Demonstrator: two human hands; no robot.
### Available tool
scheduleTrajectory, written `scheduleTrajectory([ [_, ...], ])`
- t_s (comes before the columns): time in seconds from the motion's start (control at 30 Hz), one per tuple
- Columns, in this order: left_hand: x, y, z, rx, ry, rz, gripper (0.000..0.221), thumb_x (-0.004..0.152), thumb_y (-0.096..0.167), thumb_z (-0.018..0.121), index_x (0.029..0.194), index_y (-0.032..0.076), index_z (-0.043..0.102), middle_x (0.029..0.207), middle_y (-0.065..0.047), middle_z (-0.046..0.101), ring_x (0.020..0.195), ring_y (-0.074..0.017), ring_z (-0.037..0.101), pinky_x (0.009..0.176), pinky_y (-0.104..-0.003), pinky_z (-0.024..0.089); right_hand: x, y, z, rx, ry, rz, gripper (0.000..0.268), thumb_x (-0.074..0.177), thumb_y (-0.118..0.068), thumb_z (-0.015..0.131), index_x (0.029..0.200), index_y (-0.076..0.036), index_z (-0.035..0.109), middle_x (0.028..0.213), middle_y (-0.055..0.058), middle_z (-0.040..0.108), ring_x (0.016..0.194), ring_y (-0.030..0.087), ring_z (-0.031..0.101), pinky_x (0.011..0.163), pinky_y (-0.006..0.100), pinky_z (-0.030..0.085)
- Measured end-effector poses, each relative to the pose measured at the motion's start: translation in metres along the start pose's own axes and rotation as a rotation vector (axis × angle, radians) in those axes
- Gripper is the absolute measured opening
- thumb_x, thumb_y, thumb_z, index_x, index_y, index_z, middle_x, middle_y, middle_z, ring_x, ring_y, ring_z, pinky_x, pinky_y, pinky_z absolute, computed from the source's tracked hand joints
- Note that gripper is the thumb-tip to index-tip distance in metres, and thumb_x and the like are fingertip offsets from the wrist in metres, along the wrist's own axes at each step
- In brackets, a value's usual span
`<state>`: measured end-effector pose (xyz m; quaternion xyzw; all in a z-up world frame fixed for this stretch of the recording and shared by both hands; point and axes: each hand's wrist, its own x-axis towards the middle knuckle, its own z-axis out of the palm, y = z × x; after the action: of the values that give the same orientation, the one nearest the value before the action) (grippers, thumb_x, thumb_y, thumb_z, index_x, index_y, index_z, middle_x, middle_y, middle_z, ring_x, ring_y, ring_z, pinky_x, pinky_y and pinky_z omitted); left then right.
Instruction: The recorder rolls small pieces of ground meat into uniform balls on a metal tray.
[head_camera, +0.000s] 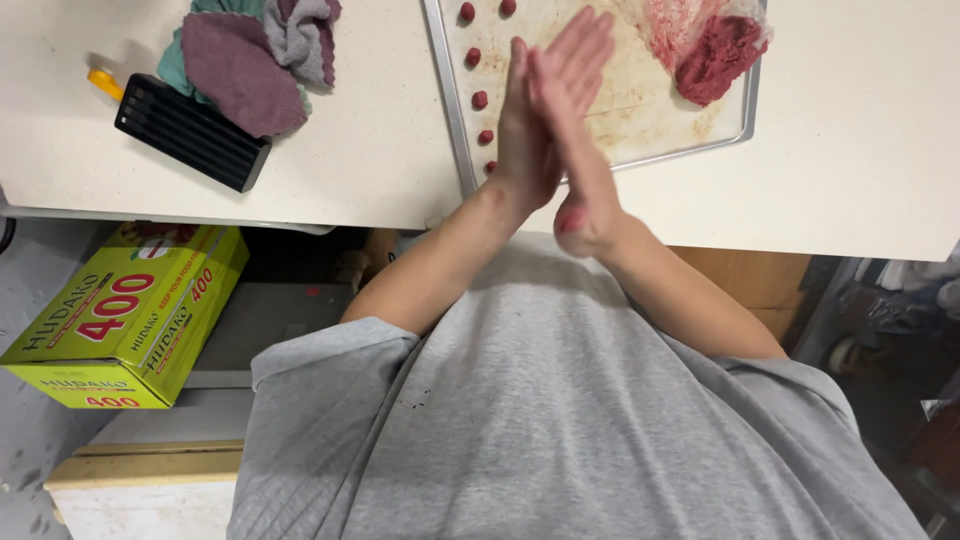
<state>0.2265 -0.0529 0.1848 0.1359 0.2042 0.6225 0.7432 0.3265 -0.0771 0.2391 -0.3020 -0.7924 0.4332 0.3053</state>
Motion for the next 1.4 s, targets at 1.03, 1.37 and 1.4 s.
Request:
scheduleTrajectory([
  [1.03,-0.014,0.029,0.033,-0.261,-0.084,-0.154,0.072,0.119,0.051,0.016,0.158,-0.005,0.036,0.158,-0.023,0.046,0.15,-0.0296,0.044,0.132,-0.04,0.032,-0.015,0.018,-0.04,-0.267,0.333,0.075,0.067,0.111,-0.012,0.068,0.167,-0.007,0.031,0.17,0.014,0.028,0.162,0.027,0.028,0.132,0.039,0.022],
  [1.37,-0.013,0.025,0.032,-0.255,-0.002,-0.195,0.071,0.117,0.05,0.018,0.162,-0.002,0.037,0.161,-0.017,0.048,0.138,-0.0225,0.051,0.111,-0.034,0.04,-0.01,0.013,-0.05,-0.409,0.437,0.015,0.017,0.1,-0.003,0.073,0.116,-0.003,0.068,0.135,0.015,0.06,0.138,0.036,0.051,0.12,0.048,0.042],
  [1.4,-0.014,0.025,0.034,-0.166,0.003,-0.185,0.072,0.115,0.05,0.019,0.161,-0.002,0.037,0.161,-0.017,0.047,0.127,-0.0187,0.053,0.1,-0.031,0.037,-0.008,0.012,-0.05,-0.491,0.403,-0.032,0.019,0.096,-0.003,0.078,0.113,-0.002,0.069,0.13,0.015,0.061,0.136,0.037,0.052,0.119,0.05,0.044],
])
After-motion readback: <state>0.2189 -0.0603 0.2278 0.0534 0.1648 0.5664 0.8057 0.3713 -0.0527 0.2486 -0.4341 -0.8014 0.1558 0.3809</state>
